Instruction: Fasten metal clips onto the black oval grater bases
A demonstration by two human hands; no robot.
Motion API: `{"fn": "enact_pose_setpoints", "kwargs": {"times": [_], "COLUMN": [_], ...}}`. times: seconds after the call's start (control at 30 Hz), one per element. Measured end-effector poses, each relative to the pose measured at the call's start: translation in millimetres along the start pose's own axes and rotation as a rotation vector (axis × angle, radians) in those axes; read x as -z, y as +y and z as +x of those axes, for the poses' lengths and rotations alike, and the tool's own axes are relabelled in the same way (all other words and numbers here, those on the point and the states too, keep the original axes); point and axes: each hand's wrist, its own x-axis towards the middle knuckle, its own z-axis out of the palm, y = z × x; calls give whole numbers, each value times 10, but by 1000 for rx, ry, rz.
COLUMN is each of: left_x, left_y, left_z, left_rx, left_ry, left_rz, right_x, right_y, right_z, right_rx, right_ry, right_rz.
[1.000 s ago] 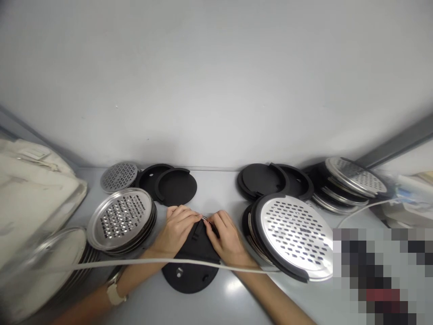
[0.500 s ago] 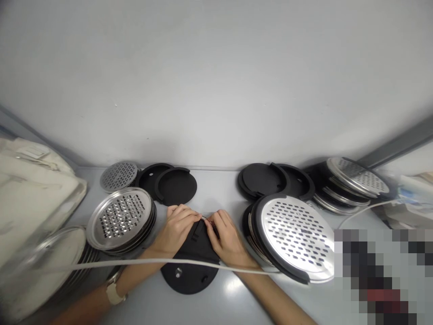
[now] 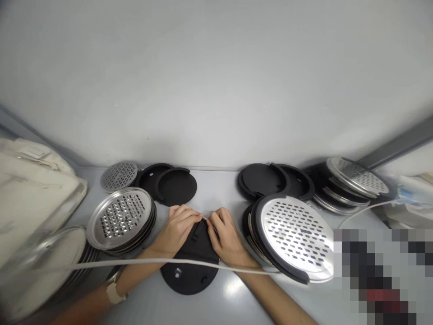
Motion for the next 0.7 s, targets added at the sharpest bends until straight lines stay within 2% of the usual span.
{"fn": "enact_pose_setpoints", "kwargs": {"times": [0.13, 0.3, 0.4, 0.7], "left_x": [29, 29, 20, 27], "left_y": [21, 39, 38, 49], "left_z": [12, -6, -1, 19], "left_rx": [-5, 11, 15, 3], "left_ry": [-5, -67, -46, 9], "left_rz": [-10, 58, 119, 106], "right_x": [2, 2, 3, 15], "right_y": [-4, 2, 13, 8], "right_z": [-6, -15, -15, -20], "right_rx": [-8, -4, 16, 72], "right_ry": [24, 10, 11, 14], "right_rz": [4, 41, 60, 72]}}
